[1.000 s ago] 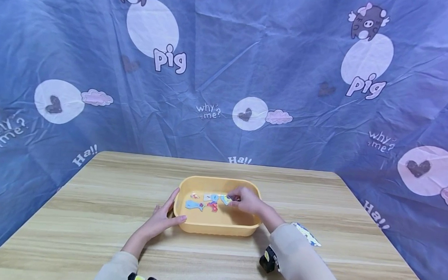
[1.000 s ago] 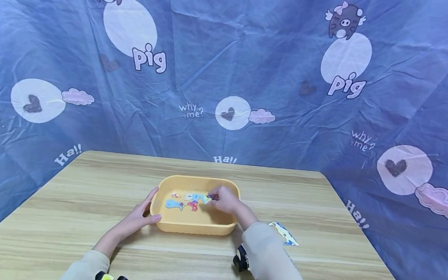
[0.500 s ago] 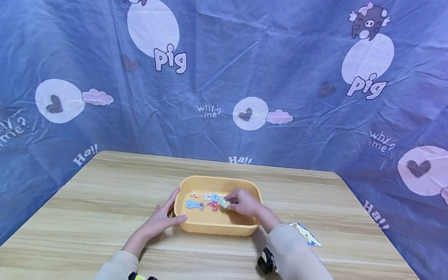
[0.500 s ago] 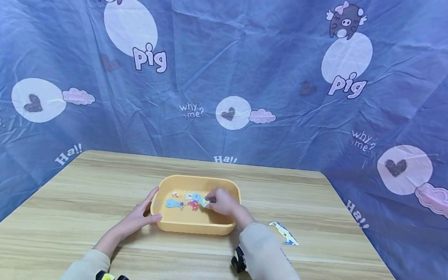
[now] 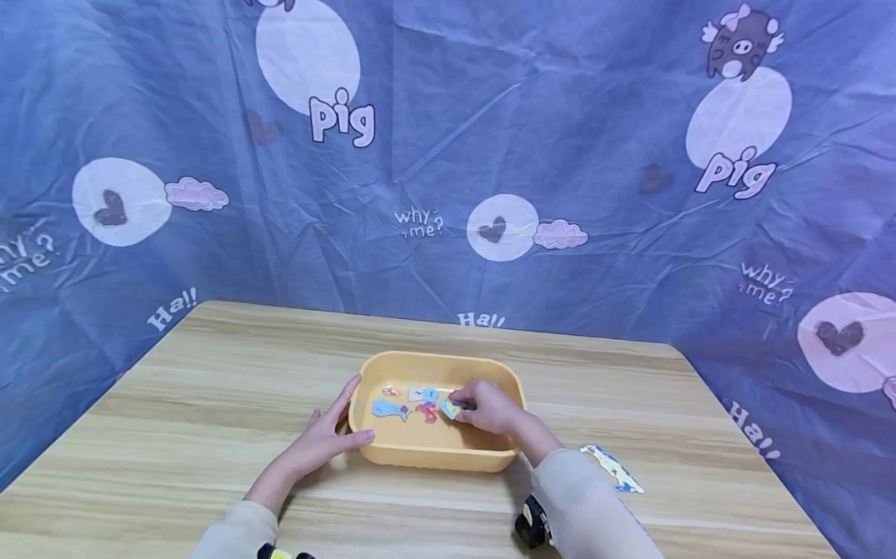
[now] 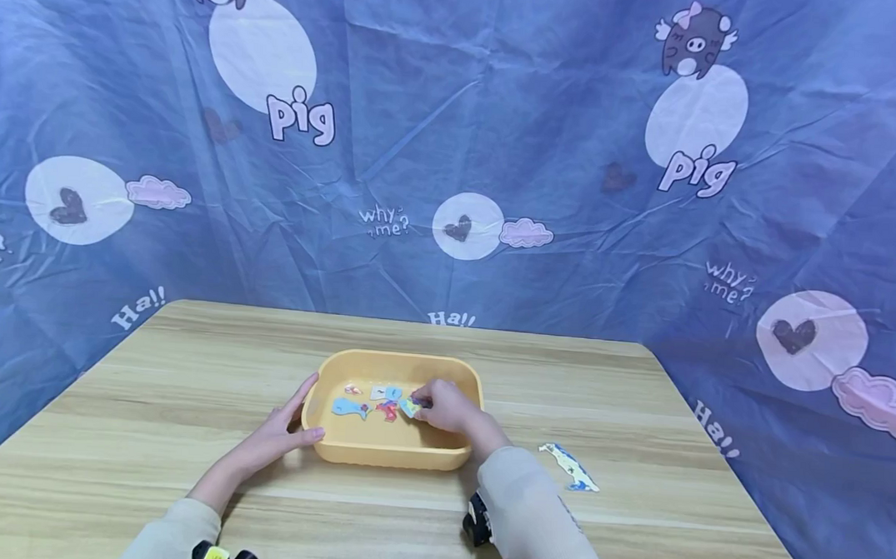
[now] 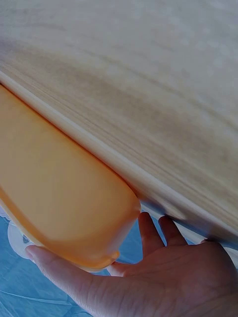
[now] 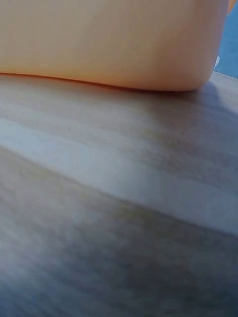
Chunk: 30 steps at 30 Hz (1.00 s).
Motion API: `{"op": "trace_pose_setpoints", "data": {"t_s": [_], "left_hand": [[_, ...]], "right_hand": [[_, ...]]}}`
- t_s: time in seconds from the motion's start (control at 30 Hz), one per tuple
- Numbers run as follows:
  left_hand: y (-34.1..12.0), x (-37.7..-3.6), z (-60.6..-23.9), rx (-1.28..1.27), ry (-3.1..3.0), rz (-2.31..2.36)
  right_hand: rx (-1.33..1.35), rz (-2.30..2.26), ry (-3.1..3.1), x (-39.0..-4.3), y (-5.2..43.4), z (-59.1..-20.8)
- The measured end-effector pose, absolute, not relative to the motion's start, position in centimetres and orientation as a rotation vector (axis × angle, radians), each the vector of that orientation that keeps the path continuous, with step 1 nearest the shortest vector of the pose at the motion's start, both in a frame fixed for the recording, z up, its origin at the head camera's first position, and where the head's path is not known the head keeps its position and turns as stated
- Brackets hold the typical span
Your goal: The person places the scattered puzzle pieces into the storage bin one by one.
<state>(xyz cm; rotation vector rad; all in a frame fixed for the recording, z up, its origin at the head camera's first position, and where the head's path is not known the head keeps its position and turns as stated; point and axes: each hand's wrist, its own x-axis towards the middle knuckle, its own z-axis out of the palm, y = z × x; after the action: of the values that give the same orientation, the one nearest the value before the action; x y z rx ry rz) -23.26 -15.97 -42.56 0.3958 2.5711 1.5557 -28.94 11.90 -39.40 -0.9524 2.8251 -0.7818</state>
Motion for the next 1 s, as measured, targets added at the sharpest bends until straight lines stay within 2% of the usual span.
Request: {"op": "trace_pose_setpoints", "data": {"t_s": [0.27, 0.6, 1.0], "left_hand": [[-15.6, -22.3, -40.7, 0.381, 2.540, 1.560], [-16.0, -23.4, -42.6, 0.391, 2.561, 1.555], [-16.0, -23.5, -42.9, 0.388, 2.576, 1.550]], "right_hand": [[-1.026, -0.692, 2.842, -28.9, 12.0, -39.4], [-1.014, -0.651, 2.826, -29.0, 11.9, -39.5], [-1.101, -0.581, 2.837, -28.8, 12.0, -39.5]]}}
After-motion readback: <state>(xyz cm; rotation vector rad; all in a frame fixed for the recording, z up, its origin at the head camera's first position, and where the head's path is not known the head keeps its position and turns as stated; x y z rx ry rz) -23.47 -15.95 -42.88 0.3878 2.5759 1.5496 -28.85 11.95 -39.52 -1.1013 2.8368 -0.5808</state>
